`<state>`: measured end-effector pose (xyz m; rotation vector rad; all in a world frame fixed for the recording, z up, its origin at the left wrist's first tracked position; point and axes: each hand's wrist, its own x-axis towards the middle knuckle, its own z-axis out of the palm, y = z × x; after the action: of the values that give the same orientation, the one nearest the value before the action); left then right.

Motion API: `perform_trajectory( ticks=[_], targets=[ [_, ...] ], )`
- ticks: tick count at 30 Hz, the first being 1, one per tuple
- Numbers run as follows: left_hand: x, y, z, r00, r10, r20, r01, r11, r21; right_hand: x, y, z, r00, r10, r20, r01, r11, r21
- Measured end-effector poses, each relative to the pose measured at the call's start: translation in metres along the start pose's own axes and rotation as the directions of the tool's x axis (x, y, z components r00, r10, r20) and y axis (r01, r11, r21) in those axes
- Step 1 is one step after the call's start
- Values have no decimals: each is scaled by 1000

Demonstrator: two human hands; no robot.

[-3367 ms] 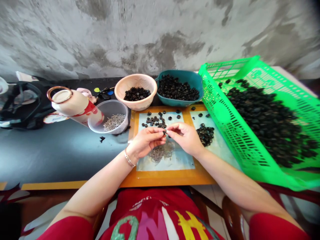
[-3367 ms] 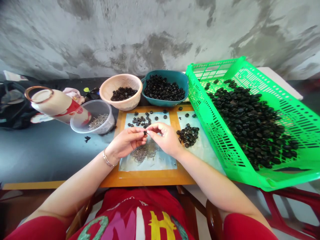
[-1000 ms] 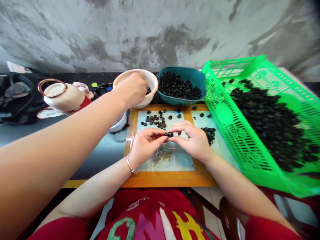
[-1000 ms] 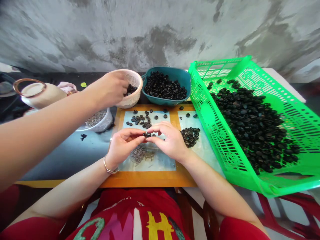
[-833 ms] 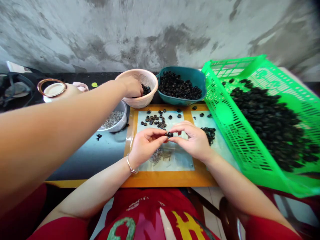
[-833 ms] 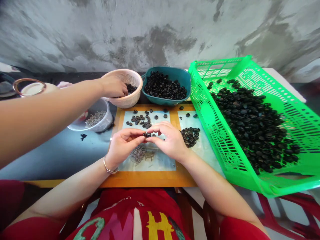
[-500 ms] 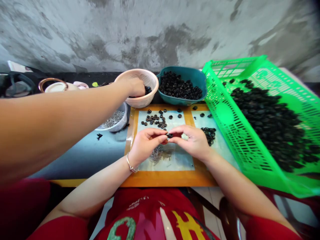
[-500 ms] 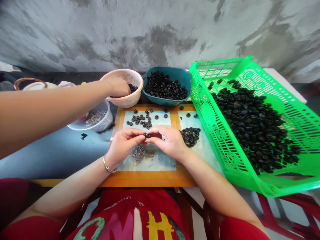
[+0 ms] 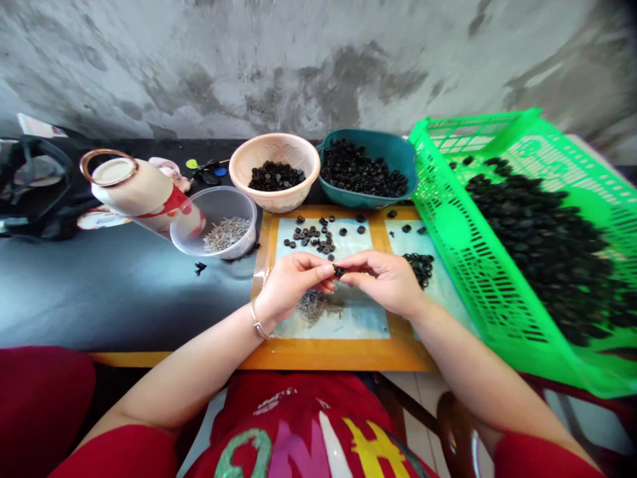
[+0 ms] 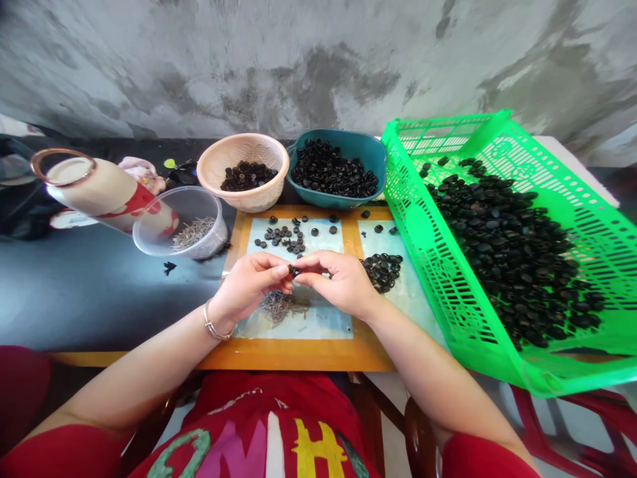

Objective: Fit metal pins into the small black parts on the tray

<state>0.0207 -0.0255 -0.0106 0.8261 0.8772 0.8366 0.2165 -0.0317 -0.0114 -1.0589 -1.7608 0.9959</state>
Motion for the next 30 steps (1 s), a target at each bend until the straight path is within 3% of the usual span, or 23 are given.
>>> perform_trajectory(
  ticks=[10, 16, 30],
  targets=[
    [0, 3, 1, 989, -127, 72, 127, 992, 13, 1, -2, -9, 987, -122, 108, 140, 976, -170],
    [0, 3, 1, 985, -151, 87, 148, 988, 41, 6, -1, -10, 923, -264, 280, 333, 914, -234],
    [0, -3, 1, 987, -152, 60, 145, 983, 113, 4, 0, -4, 898, -385, 214, 429, 875, -224]
  ],
)
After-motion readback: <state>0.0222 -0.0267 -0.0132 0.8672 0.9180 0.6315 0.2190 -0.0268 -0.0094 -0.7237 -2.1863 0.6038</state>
